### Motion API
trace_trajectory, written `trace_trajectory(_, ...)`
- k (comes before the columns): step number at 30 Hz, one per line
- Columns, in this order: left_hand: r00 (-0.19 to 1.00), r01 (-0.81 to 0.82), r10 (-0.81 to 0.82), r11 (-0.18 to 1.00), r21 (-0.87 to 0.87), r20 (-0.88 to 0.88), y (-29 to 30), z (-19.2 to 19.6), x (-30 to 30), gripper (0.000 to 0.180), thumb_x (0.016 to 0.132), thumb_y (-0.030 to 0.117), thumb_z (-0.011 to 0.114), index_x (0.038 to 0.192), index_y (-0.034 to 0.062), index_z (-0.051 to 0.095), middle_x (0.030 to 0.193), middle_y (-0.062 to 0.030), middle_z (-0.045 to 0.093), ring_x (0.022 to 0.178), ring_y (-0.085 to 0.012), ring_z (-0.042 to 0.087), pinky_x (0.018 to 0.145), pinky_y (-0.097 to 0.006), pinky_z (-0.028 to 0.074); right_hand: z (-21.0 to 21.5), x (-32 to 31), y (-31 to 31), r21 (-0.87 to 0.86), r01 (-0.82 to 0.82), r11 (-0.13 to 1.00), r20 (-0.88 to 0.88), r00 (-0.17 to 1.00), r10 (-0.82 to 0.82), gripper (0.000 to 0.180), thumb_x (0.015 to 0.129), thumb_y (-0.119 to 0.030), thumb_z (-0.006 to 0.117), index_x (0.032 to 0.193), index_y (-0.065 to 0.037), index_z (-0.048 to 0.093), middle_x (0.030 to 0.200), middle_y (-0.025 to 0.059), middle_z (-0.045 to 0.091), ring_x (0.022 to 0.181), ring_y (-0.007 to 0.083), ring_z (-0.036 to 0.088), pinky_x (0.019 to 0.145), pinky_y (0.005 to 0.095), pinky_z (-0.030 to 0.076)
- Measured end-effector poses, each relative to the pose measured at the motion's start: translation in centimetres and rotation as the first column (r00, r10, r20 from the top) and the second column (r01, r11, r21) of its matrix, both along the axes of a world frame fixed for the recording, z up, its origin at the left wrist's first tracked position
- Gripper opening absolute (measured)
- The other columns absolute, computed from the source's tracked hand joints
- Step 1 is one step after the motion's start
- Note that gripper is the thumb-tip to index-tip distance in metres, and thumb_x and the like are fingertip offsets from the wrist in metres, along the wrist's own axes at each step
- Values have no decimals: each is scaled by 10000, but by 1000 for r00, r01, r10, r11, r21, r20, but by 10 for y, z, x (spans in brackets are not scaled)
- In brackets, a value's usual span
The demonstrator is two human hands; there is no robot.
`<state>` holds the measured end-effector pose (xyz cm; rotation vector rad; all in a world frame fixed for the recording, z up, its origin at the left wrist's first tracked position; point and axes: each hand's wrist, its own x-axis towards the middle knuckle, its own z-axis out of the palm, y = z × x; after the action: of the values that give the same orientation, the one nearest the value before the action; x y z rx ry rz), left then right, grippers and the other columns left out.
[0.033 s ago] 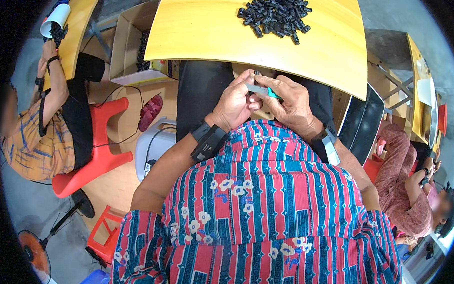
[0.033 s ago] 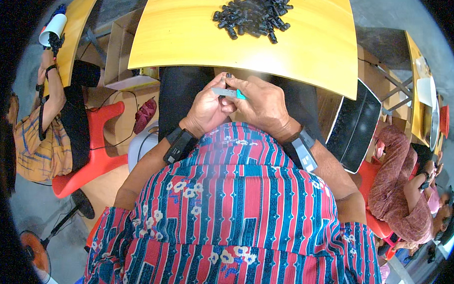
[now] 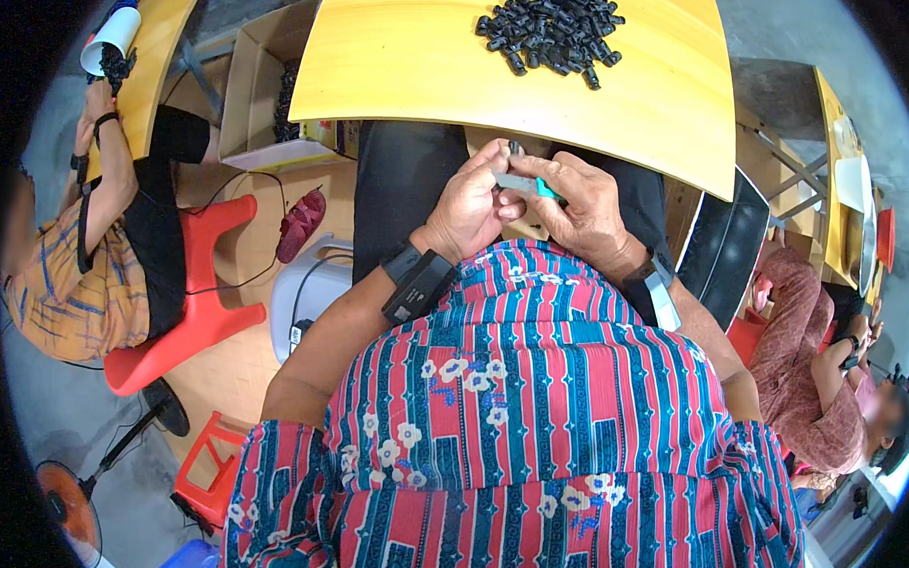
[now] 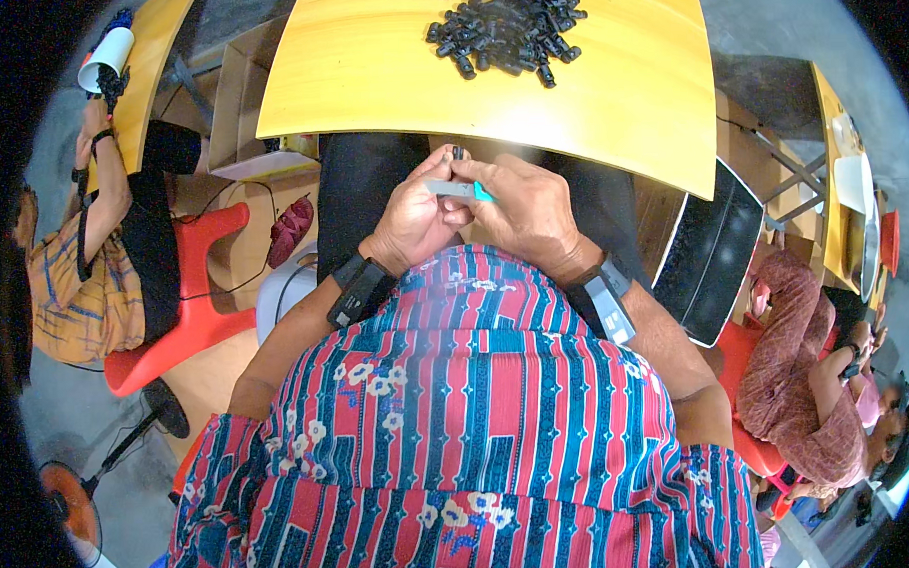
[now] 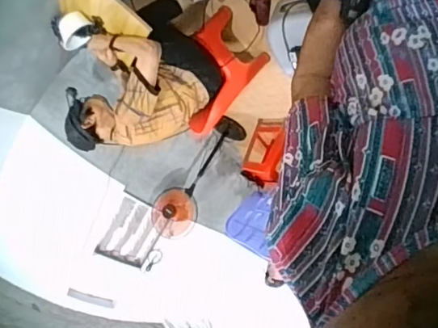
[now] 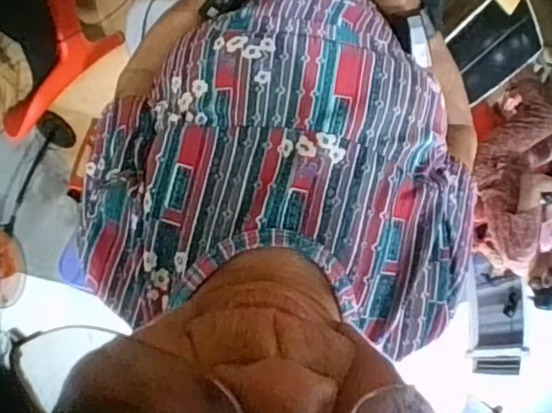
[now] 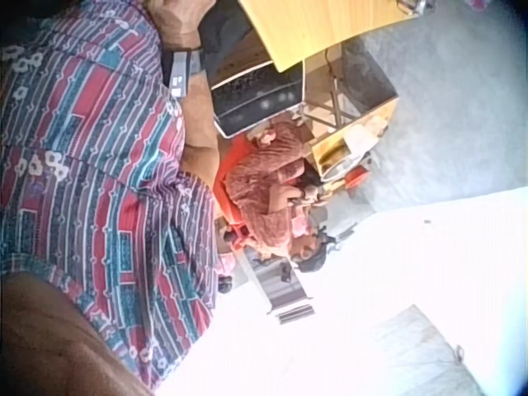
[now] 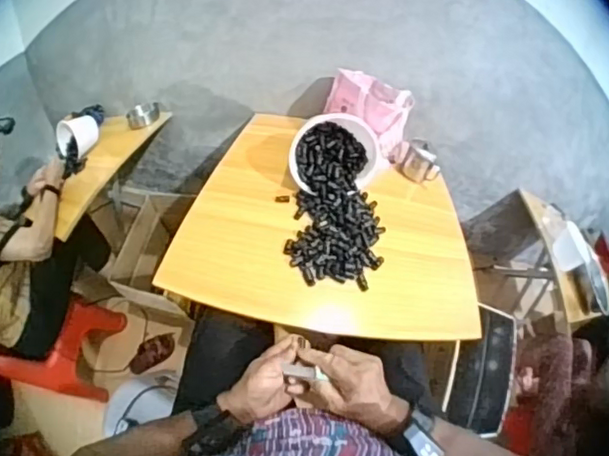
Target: Assembling small black plastic parts using a hand tool.
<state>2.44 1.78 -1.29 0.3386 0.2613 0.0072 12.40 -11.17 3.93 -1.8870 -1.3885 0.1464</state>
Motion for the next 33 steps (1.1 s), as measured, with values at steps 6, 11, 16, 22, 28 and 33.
trace_trajectory(6, 998, -18, 14, 998, 63, 53, 0, -2, 1, 98, 973, 185, 420, 997, 112, 479, 799, 31, 464, 622, -46, 414, 518, -184, 353, 11, -2, 2, 90, 15, 996, -13, 1000, -14, 262, 762, -202, 683, 960, -47, 613, 758, 130, 607, 690, 304, 622, 605, 359, 501)
trace_trajectory(11, 994, 48, -52, 998, 43, 95, 0, 5, 0, 69, 955, 172, 437, 969, 118, 477, 788, 32, 451, 621, -41, 404, 520, -178, 343, 8, -2, 2, -112, 109, 988, 137, 986, -93, 203, 846, -225, 597, 755, -65, 513, 683, 113, 497, 624, 315, 548, 556, 408, 451)
trace_trajectory(16, 994, 69, -74, 995, 68, 83, 0, 5, -1, 73, 950, 184, 452, 971, 123, 485, 795, 29, 471, 620, -39, 402, 530, -174, 341, 10, -3, 4, -138, 110, 984, 170, 982, -86, 196, 843, -234, 599, 766, -70, 524, 690, 111, 512, 633, 311, 560, 563, 403, 461)
trace_trajectory(22, 993, 78, -82, 996, 50, 87, 0, 6, -2, 88, 951, 183, 454, 1006, 122, 484, 782, 27, 480, 622, -41, 405, 543, -176, 344, 8, -2, 5, -151, 103, 983, 193, 979, -73, 197, 844, -245, 598, 770, -77, 526, 688, 104, 515, 638, 303, 569, 566, 400, 465)
trace_trajectory(28, 995, 75, -77, 997, 34, 67, -1, 5, -3, 102, 951, 159, 443, 1032, 112, 483, 769, 25, 474, 617, -38, 404, 540, -176, 341, 7, -2, 4, -196, 111, 974, 170, 982, -78, 208, 853, -258, 588, 767, -81, 524, 685, 101, 519, 639, 303, 573, 568, 399, 469)
trace_trajectory(33, 992, 86, -88, 996, 35, 86, 0, 3, -3, 103, 948, 132, 429, 1033, 110, 483, 768, 20, 474, 605, -41, 401, 530, -178, 334, 7, 1, 4, -227, 79, 971, 166, 985, -41, 202, 860, -258, 577, 775, -82, 526, 692, 107, 527, 647, 307, 579, 573, 404, 470)
